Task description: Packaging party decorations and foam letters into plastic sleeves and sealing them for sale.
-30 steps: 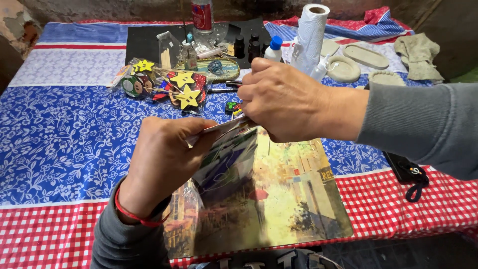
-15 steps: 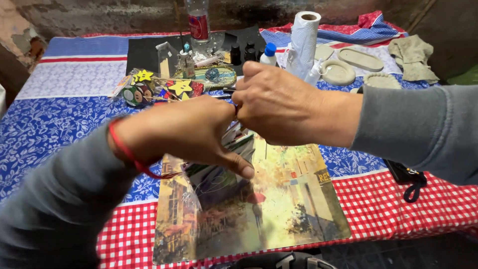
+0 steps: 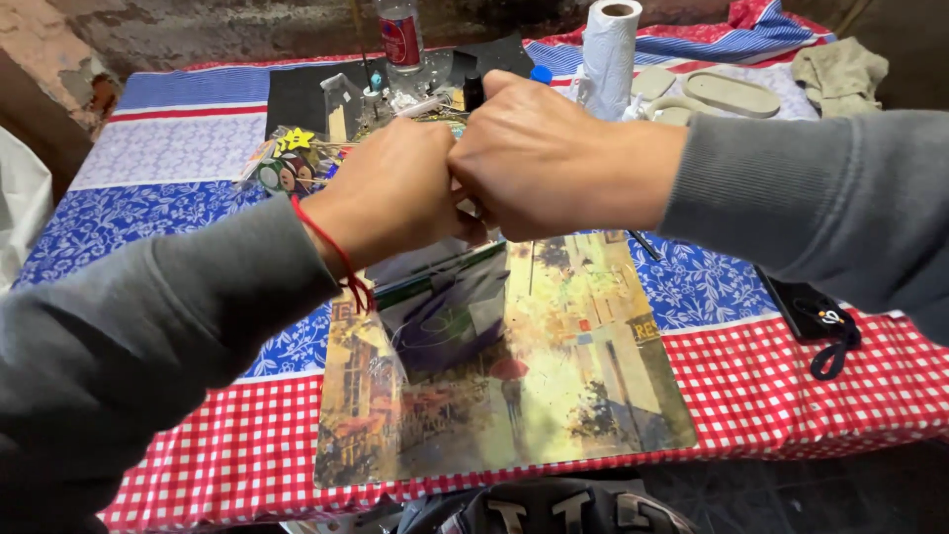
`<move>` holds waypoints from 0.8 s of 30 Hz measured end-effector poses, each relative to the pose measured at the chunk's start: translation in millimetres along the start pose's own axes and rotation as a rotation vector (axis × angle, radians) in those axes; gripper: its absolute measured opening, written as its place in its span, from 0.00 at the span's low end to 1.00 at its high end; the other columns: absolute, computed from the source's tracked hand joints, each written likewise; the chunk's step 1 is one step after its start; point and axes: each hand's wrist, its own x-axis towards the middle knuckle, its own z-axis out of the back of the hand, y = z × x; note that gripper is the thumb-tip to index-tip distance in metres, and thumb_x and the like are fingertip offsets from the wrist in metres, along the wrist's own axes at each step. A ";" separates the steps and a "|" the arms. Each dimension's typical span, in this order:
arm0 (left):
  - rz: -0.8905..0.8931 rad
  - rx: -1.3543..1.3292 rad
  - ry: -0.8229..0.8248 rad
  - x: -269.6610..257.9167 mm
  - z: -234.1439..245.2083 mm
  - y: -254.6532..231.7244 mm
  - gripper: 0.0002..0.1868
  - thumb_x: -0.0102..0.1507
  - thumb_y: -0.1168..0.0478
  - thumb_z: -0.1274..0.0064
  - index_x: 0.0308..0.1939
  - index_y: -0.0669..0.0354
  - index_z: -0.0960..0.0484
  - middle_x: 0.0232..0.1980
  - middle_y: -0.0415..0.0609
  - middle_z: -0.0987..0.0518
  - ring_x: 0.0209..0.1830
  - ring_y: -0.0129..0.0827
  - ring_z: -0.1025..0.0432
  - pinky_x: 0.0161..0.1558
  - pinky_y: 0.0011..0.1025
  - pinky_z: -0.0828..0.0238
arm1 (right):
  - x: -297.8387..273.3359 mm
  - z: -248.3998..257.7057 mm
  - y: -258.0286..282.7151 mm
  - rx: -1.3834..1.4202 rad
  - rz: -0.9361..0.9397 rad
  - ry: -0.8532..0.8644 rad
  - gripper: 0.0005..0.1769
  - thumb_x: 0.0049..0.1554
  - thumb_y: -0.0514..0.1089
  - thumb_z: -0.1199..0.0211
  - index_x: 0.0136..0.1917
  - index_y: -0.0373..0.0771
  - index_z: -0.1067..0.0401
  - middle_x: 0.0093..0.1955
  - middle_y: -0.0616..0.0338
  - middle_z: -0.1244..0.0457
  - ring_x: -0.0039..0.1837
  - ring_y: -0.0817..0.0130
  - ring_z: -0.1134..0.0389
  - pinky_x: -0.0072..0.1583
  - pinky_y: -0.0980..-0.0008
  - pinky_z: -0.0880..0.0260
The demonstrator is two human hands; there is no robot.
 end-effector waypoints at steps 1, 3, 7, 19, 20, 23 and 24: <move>-0.002 0.004 0.001 -2.4 -2.8 0.8 0.26 0.43 0.43 0.25 0.25 0.62 0.15 0.31 0.57 0.18 0.34 0.53 0.22 0.40 0.45 0.25 | -0.1 0.2 0.0 0.001 -0.003 -0.004 0.06 0.41 0.43 0.29 0.26 0.55 0.23 0.25 0.62 0.35 0.32 0.58 0.35 0.50 0.58 0.46; -0.052 0.096 -0.180 -8.0 -9.3 3.2 0.24 0.42 0.45 0.23 0.22 0.59 0.16 0.29 0.56 0.18 0.33 0.52 0.22 0.38 0.47 0.26 | 0.4 0.1 0.7 0.024 0.003 0.022 0.08 0.39 0.42 0.30 0.30 0.59 0.20 0.27 0.64 0.33 0.34 0.60 0.34 0.51 0.58 0.45; -0.038 -0.084 -0.178 -7.9 -16.5 7.4 0.20 0.41 0.49 0.24 0.23 0.59 0.15 0.29 0.54 0.18 0.31 0.50 0.22 0.36 0.43 0.26 | 3.3 -9.6 -7.4 0.053 -0.011 0.007 0.06 0.39 0.46 0.27 0.34 0.54 0.19 0.29 0.61 0.33 0.36 0.58 0.33 0.50 0.57 0.42; -0.097 -0.155 -0.105 6.4 -25.6 23.9 0.19 0.43 0.53 0.24 0.21 0.63 0.17 0.25 0.55 0.19 0.26 0.46 0.21 0.34 0.40 0.24 | 4.0 -28.7 1.9 -0.129 -0.066 0.013 0.03 0.39 0.42 0.32 0.28 0.51 0.24 0.28 0.58 0.34 0.34 0.56 0.32 0.53 0.59 0.43; -0.121 -0.150 -0.125 7.1 -28.3 26.3 0.18 0.42 0.54 0.25 0.20 0.63 0.17 0.25 0.56 0.19 0.25 0.46 0.21 0.34 0.40 0.24 | 4.4 -32.2 3.3 -0.108 -0.054 -0.040 0.04 0.39 0.41 0.32 0.27 0.52 0.24 0.27 0.58 0.35 0.34 0.56 0.32 0.52 0.58 0.43; -0.180 -0.159 -0.179 6.5 -32.9 29.1 0.17 0.43 0.54 0.26 0.20 0.61 0.17 0.24 0.55 0.19 0.25 0.46 0.21 0.34 0.40 0.24 | 4.6 -39.0 0.5 -0.098 -0.020 -0.126 0.04 0.38 0.42 0.32 0.25 0.52 0.24 0.26 0.57 0.35 0.35 0.56 0.33 0.52 0.58 0.43; -0.214 -0.176 -0.211 5.6 -34.7 29.1 0.16 0.44 0.54 0.26 0.19 0.60 0.17 0.24 0.55 0.19 0.24 0.46 0.22 0.33 0.40 0.24 | 4.1 -41.1 -1.2 -0.108 0.001 -0.156 0.03 0.38 0.43 0.32 0.25 0.51 0.24 0.26 0.56 0.35 0.35 0.56 0.33 0.51 0.58 0.43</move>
